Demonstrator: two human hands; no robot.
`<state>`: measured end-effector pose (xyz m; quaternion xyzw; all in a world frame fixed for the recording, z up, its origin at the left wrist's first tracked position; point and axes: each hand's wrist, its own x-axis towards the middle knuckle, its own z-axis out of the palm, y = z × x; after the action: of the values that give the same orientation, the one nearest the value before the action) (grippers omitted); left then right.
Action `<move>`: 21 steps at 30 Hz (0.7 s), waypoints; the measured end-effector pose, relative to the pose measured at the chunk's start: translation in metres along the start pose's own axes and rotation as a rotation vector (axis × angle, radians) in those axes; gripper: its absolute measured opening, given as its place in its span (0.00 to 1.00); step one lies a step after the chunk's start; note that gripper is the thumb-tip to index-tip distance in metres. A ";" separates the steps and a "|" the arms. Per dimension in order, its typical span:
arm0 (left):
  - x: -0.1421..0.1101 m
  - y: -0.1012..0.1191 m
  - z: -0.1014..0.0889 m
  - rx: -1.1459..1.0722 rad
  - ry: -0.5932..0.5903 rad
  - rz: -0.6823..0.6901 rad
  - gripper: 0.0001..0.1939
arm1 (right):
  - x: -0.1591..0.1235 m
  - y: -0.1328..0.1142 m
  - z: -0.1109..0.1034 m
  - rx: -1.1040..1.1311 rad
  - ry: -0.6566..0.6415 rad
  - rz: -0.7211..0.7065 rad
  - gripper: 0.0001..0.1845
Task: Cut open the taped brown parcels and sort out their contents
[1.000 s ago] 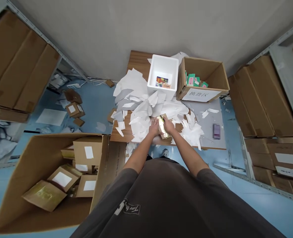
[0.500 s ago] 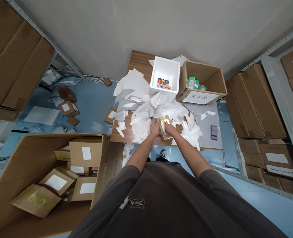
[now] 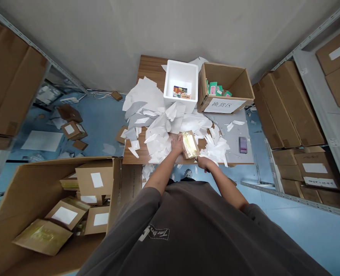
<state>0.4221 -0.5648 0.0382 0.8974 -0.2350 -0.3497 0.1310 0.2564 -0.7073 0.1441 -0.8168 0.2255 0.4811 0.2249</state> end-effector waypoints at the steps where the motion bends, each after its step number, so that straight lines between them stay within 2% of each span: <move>1: -0.001 0.001 0.000 0.010 -0.003 0.002 0.72 | -0.002 0.011 0.002 0.027 0.017 0.003 0.26; 2: -0.003 0.002 0.000 0.015 -0.003 0.003 0.71 | -0.002 0.023 0.003 0.059 0.068 0.004 0.26; 4: -0.008 0.003 0.003 0.001 0.007 0.000 0.71 | 0.003 0.043 0.006 0.131 0.257 0.002 0.30; 7: -0.021 0.010 0.013 -0.027 0.053 -0.036 0.73 | 0.025 0.054 0.007 0.213 0.503 0.016 0.40; 10: -0.037 0.022 0.024 0.035 0.145 -0.090 0.71 | 0.057 0.049 0.004 0.252 0.519 0.017 0.49; 11: -0.041 0.027 0.027 0.071 0.167 -0.062 0.68 | 0.067 0.047 0.003 0.269 0.508 0.013 0.50; 13: -0.046 0.037 0.030 0.151 0.135 0.108 0.58 | 0.084 0.046 0.001 0.318 0.504 0.007 0.52; 15: -0.046 0.046 0.031 0.222 0.025 0.318 0.49 | 0.097 0.050 -0.002 0.366 0.522 0.007 0.53; 16: -0.045 0.050 0.031 0.247 -0.018 0.380 0.46 | 0.102 0.052 -0.003 0.383 0.528 0.001 0.53; 18: -0.043 0.056 0.032 0.273 -0.030 0.391 0.42 | 0.110 0.056 -0.005 0.390 0.535 -0.033 0.53; 21: -0.043 0.059 0.035 0.260 0.022 0.322 0.33 | 0.118 0.054 -0.012 0.355 0.548 -0.105 0.52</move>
<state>0.3507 -0.5956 0.0606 0.8613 -0.4173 -0.2810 0.0707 0.2842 -0.7749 0.0366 -0.8744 0.3156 0.1844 0.3190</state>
